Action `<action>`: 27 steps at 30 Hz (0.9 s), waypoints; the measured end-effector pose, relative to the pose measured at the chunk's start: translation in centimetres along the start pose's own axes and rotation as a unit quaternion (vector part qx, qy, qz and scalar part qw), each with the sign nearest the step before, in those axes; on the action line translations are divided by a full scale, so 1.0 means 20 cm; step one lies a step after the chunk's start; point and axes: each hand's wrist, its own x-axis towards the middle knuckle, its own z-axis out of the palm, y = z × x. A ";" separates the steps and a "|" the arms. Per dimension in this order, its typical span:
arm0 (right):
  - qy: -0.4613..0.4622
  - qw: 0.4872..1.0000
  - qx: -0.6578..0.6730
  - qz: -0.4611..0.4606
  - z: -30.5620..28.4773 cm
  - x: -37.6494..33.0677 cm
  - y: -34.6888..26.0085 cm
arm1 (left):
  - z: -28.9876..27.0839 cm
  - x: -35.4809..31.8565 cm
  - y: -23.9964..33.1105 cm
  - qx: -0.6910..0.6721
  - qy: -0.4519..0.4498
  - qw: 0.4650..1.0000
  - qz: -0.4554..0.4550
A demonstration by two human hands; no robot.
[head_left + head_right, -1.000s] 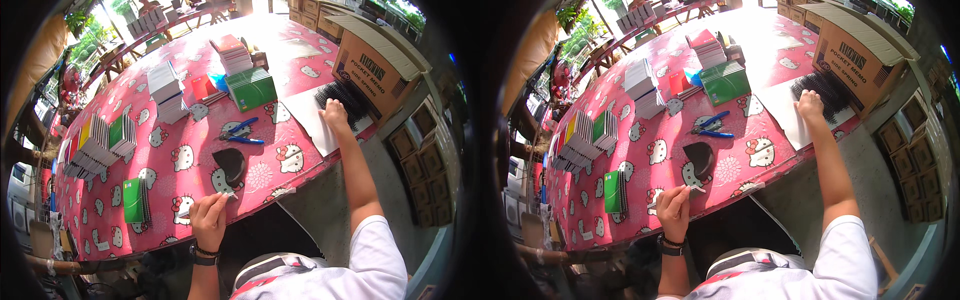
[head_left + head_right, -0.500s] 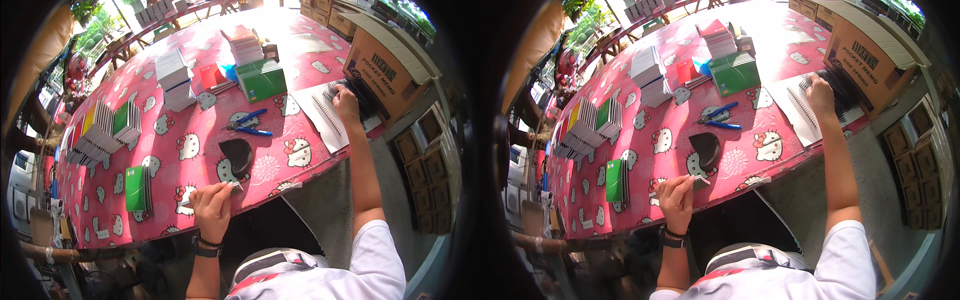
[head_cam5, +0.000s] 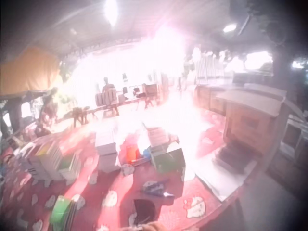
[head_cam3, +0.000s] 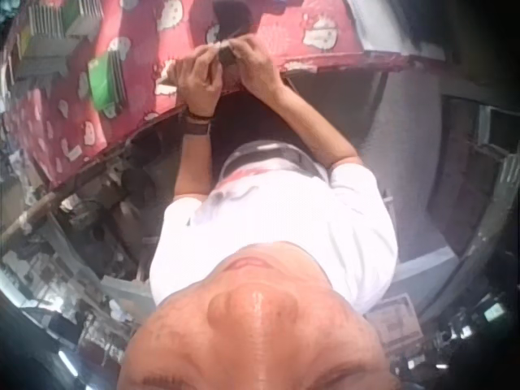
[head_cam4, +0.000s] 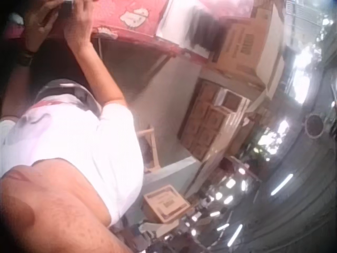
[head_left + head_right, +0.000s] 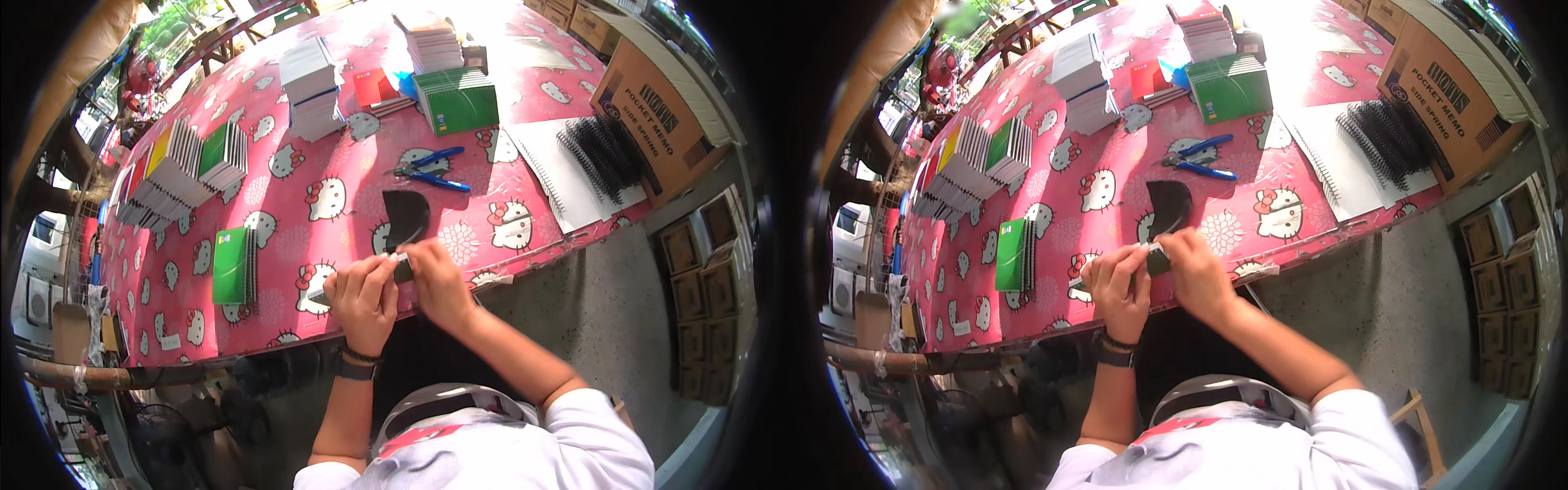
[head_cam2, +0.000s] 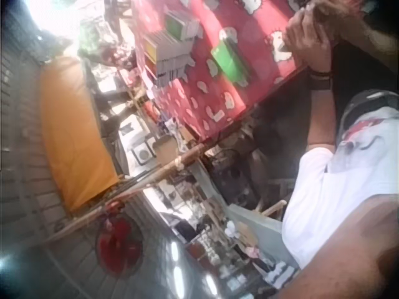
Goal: The person assembles notepads by hand by aligning paper stacks with covers and threading black wire coils through the pre-punched holes.
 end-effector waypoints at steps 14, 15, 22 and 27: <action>-0.424 0.901 -0.012 -0.094 0.11 -0.64 -0.13 | 0.01 -0.03 -0.07 -0.035 0.010 0.999 0.035; -0.447 0.886 -0.033 -0.119 0.13 -0.66 -0.10 | 0.00 -0.03 -0.07 -0.036 0.007 0.999 0.036; -0.500 0.856 0.130 -0.019 -0.02 -0.46 -0.21 | -0.04 0.02 -0.10 -0.042 0.001 0.999 0.013; -0.212 0.941 0.191 0.183 -0.44 -0.08 -0.25 | -0.07 0.03 -0.12 -0.050 -0.013 0.998 -0.020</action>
